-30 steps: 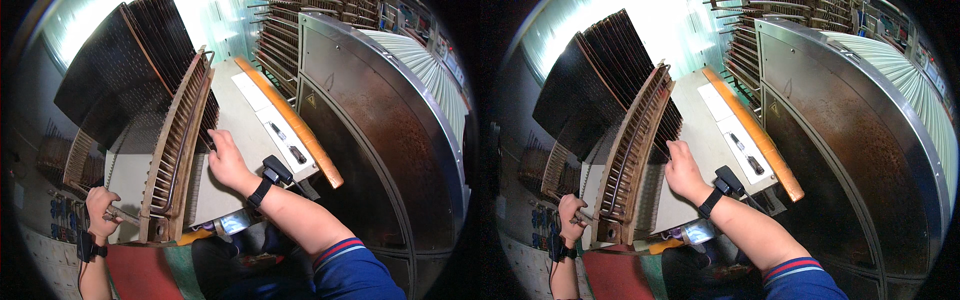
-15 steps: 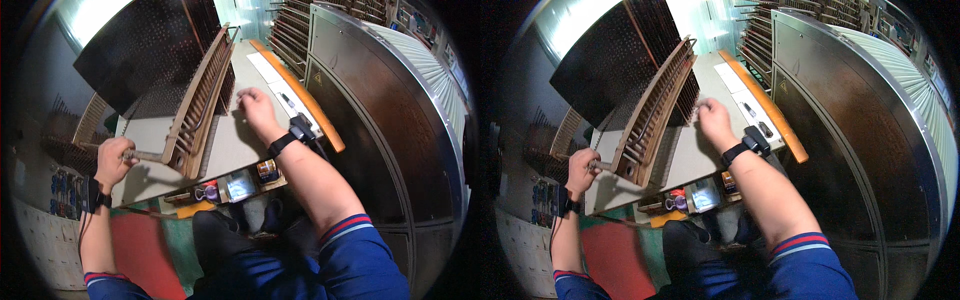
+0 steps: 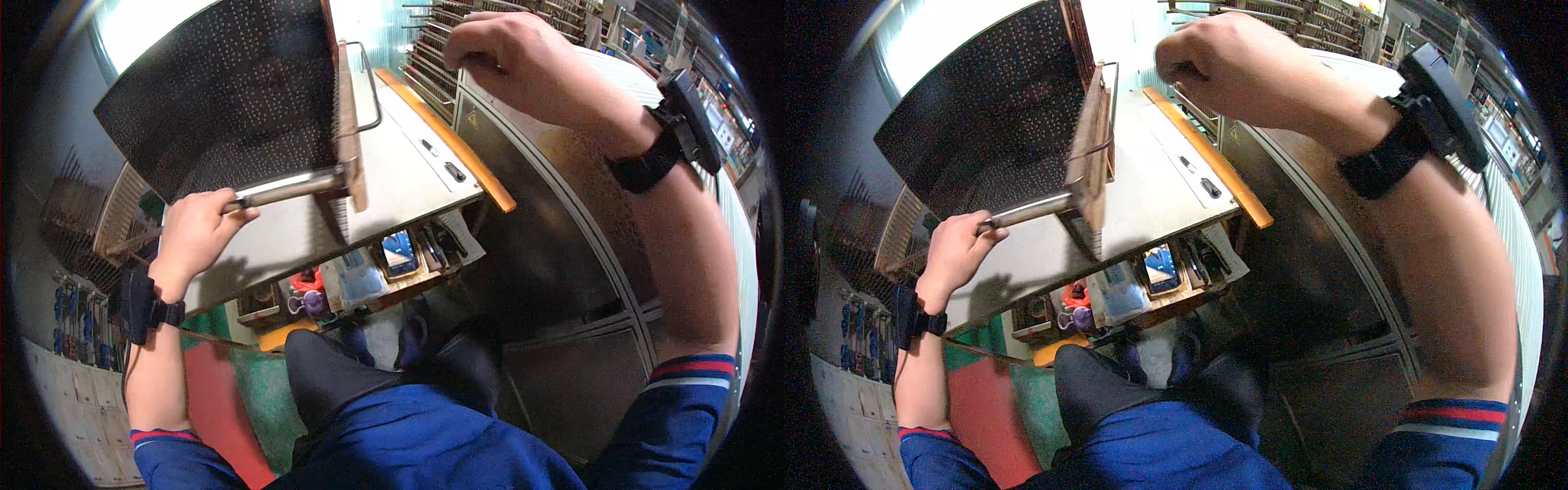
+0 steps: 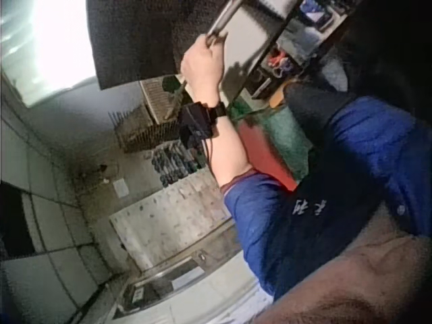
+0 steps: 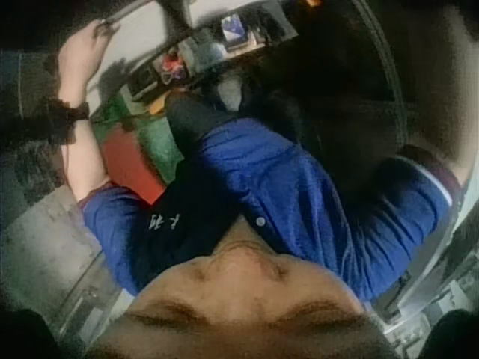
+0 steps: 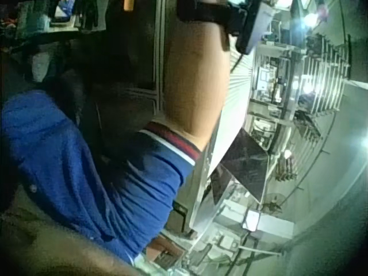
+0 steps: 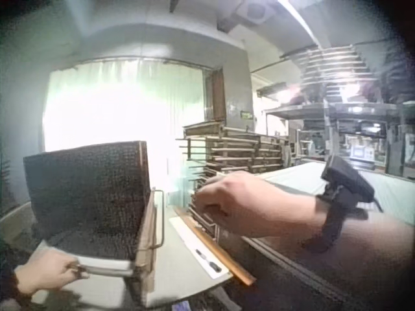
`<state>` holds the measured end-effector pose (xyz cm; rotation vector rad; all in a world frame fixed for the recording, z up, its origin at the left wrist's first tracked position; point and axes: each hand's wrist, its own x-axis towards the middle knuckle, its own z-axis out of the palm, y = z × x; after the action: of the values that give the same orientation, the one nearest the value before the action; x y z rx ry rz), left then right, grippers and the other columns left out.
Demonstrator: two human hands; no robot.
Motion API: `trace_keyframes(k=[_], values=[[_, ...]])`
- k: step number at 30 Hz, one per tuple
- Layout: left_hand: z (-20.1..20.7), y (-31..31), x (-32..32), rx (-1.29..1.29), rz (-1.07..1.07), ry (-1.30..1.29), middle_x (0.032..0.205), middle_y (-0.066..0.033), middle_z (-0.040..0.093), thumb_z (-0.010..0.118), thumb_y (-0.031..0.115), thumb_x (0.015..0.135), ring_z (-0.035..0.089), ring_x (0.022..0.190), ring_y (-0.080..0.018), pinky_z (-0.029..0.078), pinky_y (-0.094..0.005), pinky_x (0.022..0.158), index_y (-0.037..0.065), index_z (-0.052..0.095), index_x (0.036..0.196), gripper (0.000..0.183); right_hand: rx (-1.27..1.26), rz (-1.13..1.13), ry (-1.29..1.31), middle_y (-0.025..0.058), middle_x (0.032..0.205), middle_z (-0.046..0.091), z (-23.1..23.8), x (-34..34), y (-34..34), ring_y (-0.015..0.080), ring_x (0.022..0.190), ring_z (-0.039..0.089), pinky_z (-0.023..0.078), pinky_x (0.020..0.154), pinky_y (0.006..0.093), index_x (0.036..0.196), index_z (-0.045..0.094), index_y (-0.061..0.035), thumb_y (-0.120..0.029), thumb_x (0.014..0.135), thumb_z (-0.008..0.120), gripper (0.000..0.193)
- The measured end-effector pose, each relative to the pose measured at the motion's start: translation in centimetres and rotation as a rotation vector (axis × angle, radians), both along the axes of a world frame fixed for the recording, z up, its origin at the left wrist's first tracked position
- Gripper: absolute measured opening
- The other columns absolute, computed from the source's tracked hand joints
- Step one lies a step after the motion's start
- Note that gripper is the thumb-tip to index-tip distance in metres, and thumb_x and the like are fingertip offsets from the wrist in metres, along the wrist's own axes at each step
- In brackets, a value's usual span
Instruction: Picking up electronics panels and inserting them into a specialized storage or processing rack.
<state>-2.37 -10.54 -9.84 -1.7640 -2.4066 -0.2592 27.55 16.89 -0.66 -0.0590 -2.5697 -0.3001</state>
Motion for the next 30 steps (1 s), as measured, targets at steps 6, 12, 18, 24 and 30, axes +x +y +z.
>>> trace_keyframes(k=[6,12,18,24,30], values=[[0.2,4.0,6.8,0.023,0.107,-0.037,0.088,-0.0185,0.072,0.06,0.053,0.094,0.07,0.087,-0.0401,0.055,-0.0508,0.074,0.013,0.071,0.099,0.042,-0.04,0.078,-0.056,0.018,0.085,0.066,0.8,0.2,-3.3,0.0391,0.083,0.067,0.055,0.076,0.0463,0.09,0.062,-0.0036,-0.016,0.091,0.064,0.012],[-0.1,3.6,6.2,0.09,-0.165,-0.057,0.108,-0.0172,0.072,0.058,0.047,0.096,0.069,0.102,-0.0369,0.055,-0.0488,0.085,0.016,0.067,0.123,0.041,-0.441,-0.036,-0.021,0.022,0.098,0.065,-8.4,-6.3,-9.1,0.0401,0.1,0.064,0.051,0.087,0.0506,0.091,0.066,0.0001,-0.037,0.099,0.057,0.039],[-0.2,3.5,5.3,0.099,-0.151,-0.165,0.113,-0.0157,0.072,0.056,0.048,0.098,0.069,0.103,-0.0371,0.055,-0.0464,0.088,0.016,0.069,0.124,0.043,-0.442,-0.079,0.137,0.0179,0.09,0.06,-10.0,-7.7,-8.9,0.0389,0.09,0.062,0.05,0.079,0.0492,0.094,0.066,-0.0016,-0.027,0.1,0.058,0.027],[0.2,4.0,6.0,0.045,-0.09,-0.147,0.102,-0.0161,0.074,0.055,0.044,0.099,0.069,0.097,-0.0384,0.055,-0.0481,0.083,0.018,0.07,0.117,0.035,-0.162,0.083,-0.052,0.0148,0.087,0.066,-7.8,-7.7,-9.2,0.0348,0.089,0.067,0.055,0.081,0.0455,0.093,0.066,-0.0026,-0.016,0.093,0.061,0.014],[-0.2,3.2,6.1,0.046,-0.109,-0.148,0.103,-0.0176,0.073,0.052,0.046,0.101,0.069,0.098,-0.039,0.055,-0.0498,0.083,0.02,0.069,0.118,0.035,0.147,-0.008,-0.296,0.0139,0.092,0.07,-5.3,-8.8,-11.1,0.0309,0.09,0.071,0.057,0.076,0.0407,0.099,0.07,-0.0056,-0.012,0.089,0.062,0.015]])
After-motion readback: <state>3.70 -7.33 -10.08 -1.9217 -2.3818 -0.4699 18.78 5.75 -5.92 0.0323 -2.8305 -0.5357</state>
